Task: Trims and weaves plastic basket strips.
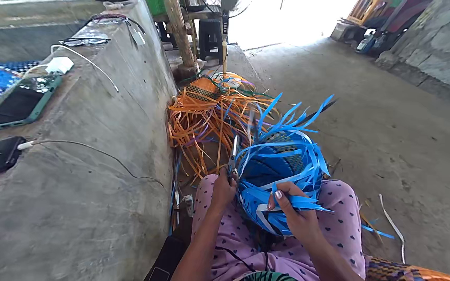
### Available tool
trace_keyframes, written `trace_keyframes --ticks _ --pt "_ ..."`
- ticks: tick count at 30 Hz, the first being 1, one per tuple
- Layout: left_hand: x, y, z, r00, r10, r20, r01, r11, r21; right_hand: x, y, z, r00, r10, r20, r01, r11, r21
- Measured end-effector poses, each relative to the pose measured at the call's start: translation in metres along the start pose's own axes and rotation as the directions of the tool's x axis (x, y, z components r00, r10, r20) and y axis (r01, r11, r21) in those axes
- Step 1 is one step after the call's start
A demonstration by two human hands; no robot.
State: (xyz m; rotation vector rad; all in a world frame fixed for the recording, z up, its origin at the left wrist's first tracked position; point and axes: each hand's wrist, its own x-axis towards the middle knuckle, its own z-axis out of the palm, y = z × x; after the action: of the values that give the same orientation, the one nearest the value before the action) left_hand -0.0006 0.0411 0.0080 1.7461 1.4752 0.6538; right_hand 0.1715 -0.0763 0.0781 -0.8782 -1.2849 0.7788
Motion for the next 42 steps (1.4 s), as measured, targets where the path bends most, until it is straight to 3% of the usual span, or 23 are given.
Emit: trace_keyframes --ticks 5,10,17,21,26,31,34,38,42 --pt "-0.009 -0.004 -0.007 0.964 0.08 -0.253 -0.169 0.92 -0.355 0.003 0.006 0.003 0.999 -0.029 -0.013 0.029 1.0 -0.012" --pt "-0.028 0.025 -0.024 0.901 0.246 -0.358 -0.381 0.843 -0.379 0.015 0.01 0.006 0.998 -0.053 0.046 0.055 0.997 -0.061" --pt "-0.063 0.055 -0.02 0.865 0.435 -0.251 -0.458 0.888 -0.042 0.036 0.003 0.022 0.998 -0.025 0.053 0.035 0.98 -0.196" --pt "-0.063 0.051 -0.011 0.826 0.501 -0.259 -0.526 0.85 -0.034 0.035 0.006 0.021 0.998 -0.052 0.046 0.058 0.987 -0.147" --pt "-0.065 0.053 -0.014 0.828 0.537 -0.162 -0.549 0.834 -0.045 0.034 0.006 0.019 0.999 -0.037 -0.008 0.036 0.991 -0.127" --pt "-0.07 0.038 -0.012 0.755 0.63 -0.185 -0.643 0.765 -0.021 0.035 0.007 0.018 0.999 -0.024 -0.045 0.02 0.997 -0.081" --pt "-0.076 0.023 -0.01 0.799 0.565 -0.208 -0.573 0.819 0.026 0.036 0.006 0.016 0.996 -0.006 -0.084 0.003 0.999 -0.033" --pt "-0.087 0.014 -0.008 0.888 0.449 -0.094 -0.452 0.892 -0.002 0.034 0.006 0.015 0.997 -0.014 -0.078 0.011 0.999 -0.034" --pt "-0.087 0.014 -0.004 0.893 0.449 -0.037 -0.45 0.893 -0.022 0.031 0.007 0.015 0.997 -0.053 -0.056 0.051 0.998 -0.02"
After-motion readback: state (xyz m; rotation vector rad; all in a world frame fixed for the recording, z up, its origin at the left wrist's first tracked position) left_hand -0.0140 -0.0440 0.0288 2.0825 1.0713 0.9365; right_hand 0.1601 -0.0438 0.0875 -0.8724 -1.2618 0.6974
